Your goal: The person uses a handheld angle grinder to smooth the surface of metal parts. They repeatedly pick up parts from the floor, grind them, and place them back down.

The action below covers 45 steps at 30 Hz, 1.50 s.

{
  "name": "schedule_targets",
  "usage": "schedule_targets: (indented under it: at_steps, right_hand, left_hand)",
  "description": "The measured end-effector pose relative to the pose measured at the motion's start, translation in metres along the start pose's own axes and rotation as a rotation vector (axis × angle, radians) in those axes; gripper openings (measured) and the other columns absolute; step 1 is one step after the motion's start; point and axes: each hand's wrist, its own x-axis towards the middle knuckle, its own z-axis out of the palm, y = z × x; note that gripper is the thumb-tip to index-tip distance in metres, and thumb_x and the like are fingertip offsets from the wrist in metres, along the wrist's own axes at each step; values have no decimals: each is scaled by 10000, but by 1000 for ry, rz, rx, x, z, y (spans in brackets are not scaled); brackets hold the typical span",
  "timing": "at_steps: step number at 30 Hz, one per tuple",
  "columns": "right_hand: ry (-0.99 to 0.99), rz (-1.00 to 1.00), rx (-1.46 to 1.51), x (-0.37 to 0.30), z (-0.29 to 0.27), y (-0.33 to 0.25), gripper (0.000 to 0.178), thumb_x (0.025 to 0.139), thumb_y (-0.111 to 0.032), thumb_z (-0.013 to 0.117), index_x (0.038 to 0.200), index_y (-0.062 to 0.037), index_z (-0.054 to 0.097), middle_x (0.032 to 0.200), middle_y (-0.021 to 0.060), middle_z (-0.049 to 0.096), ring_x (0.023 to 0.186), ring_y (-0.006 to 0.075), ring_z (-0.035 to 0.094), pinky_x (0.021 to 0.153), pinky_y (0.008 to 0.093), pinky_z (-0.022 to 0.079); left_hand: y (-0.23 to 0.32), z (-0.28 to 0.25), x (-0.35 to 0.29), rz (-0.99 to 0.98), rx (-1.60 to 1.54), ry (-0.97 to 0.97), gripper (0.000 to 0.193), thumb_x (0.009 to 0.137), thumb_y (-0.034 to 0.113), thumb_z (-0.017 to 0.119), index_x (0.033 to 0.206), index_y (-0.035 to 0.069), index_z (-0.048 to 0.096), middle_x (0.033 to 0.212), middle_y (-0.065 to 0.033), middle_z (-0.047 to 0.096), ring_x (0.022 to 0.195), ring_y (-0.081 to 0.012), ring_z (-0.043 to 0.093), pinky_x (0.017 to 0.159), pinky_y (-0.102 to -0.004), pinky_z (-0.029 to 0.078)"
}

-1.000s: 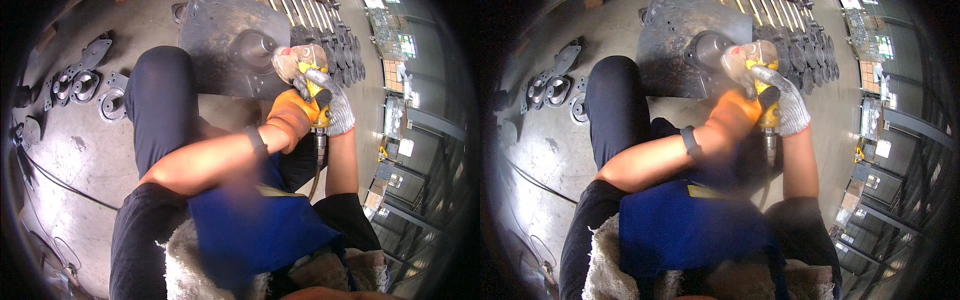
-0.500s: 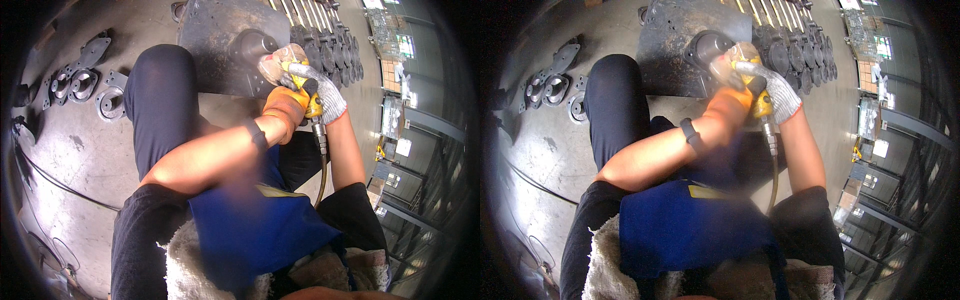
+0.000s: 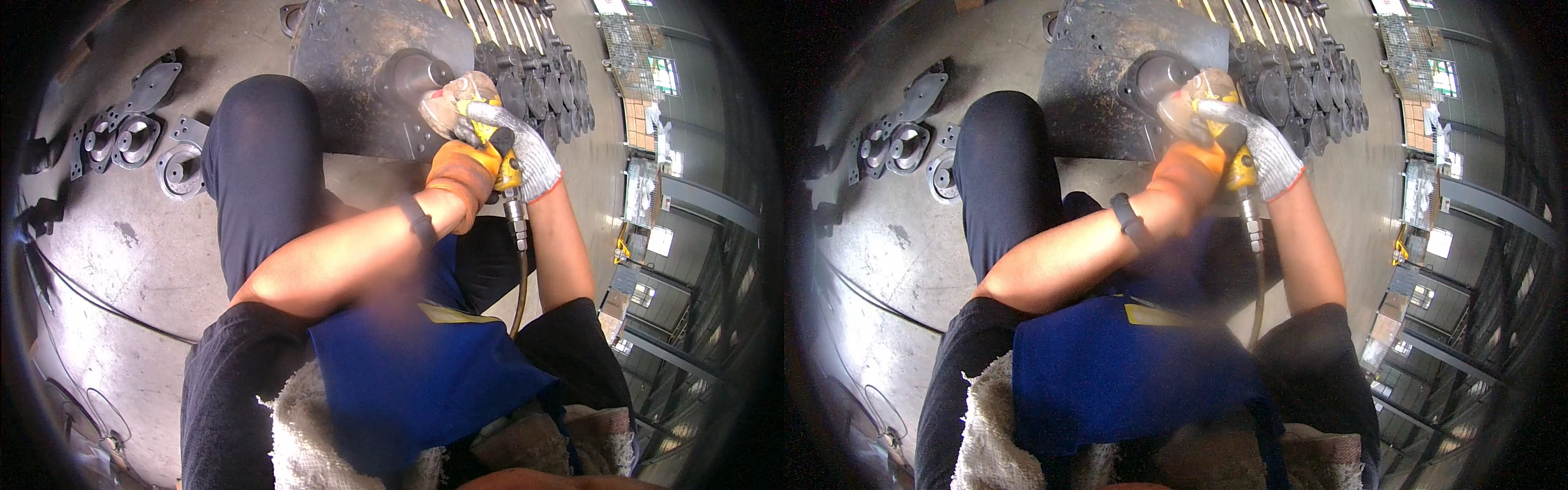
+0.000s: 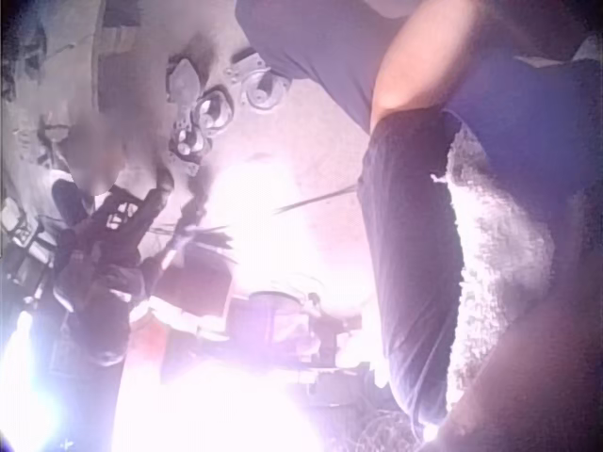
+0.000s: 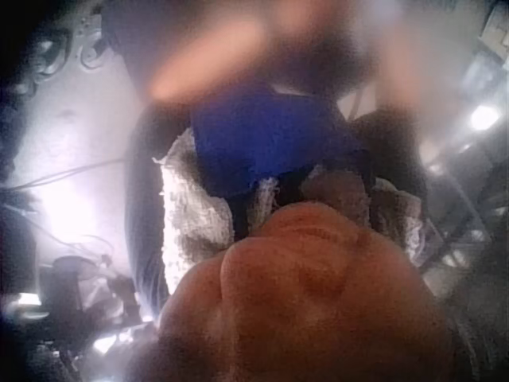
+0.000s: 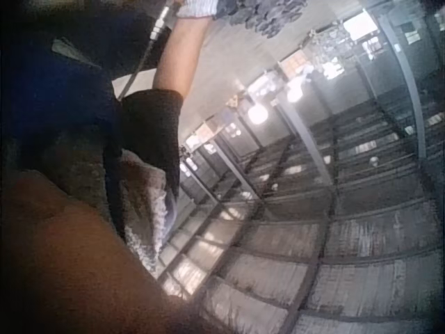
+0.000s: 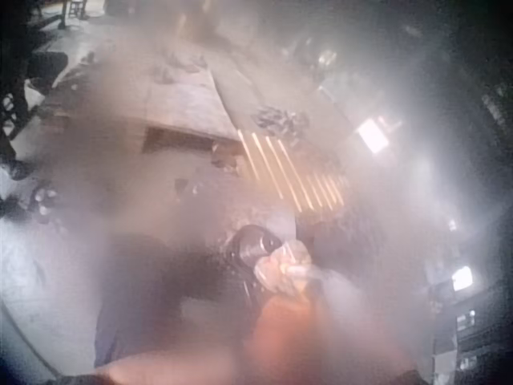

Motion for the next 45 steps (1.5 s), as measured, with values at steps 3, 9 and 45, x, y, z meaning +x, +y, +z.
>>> schedule_targets:
  at_steps: [3,9,45]
  right_hand:
    - [132,-216,-134,-4,-9,8,337,934,-167,618,1206,31,631,1110,108,681,1007,190,660,895,322,537]
    - [158,-81,-103,-34,21,2,281,893,-195,676,1119,-38,621,905,66,656,767,148,619,679,267,517]
    - [235,-441,123,-112,-25,46,350,880,-267,706,1103,-10,621,834,71,656,615,141,631,551,255,536]
  left_hand:
    - [5,1,-6,-85,-404,88,502,900,518,509,1038,78,710,1038,-175,707,993,-364,664,834,-403,529]
    - [19,0,-23,-32,-197,12,593,906,602,478,1074,80,702,1071,-182,691,1052,-379,625,870,-419,511]
    - [-13,-32,-27,-78,363,627,403,823,338,720,1092,46,652,1021,-163,711,974,-334,680,849,-407,530]
